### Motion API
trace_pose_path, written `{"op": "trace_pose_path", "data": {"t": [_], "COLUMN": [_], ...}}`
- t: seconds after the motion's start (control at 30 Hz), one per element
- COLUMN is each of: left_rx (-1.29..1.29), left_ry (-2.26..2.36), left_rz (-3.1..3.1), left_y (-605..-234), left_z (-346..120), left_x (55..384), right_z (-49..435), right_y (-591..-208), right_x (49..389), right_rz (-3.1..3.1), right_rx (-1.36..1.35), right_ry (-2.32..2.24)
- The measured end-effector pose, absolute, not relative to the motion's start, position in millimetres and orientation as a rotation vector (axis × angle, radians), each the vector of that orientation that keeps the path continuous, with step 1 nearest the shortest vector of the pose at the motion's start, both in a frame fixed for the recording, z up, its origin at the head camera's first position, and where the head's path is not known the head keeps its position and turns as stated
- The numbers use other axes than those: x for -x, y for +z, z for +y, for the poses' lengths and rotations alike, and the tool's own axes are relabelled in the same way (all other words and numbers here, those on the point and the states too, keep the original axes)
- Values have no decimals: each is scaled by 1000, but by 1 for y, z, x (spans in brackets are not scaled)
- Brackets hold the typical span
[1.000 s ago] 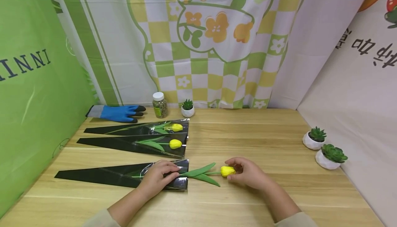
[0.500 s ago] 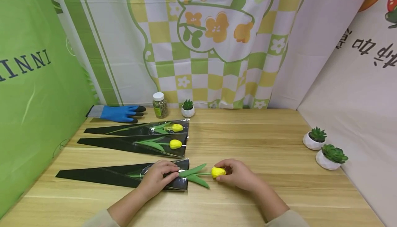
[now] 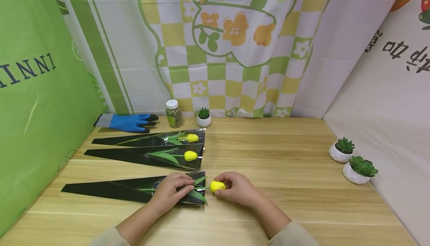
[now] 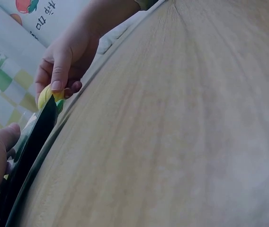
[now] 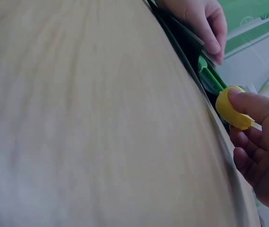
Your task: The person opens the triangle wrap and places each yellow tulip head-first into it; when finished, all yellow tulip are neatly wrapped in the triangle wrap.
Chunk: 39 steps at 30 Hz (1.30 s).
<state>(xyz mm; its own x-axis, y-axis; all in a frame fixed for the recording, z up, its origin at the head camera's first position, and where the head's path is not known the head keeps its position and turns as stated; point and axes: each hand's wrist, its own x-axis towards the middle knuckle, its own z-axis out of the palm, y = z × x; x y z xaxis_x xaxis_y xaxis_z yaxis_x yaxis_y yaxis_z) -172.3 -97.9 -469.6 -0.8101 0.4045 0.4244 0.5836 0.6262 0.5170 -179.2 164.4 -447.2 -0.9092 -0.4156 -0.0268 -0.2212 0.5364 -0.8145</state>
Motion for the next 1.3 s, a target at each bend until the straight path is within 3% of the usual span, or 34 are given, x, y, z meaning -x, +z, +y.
{"op": "trace_pose_path", "data": {"t": [1.3], "left_rx": [784], "left_ry": [-1023], "left_rz": [-2534], "left_y": [-466], "left_z": [-97], "left_x": [171], "right_z": [112], "right_y": [-463], "right_x": [179], "right_rz": [2429], "right_rx": [440], "right_ry": [-1562]}}
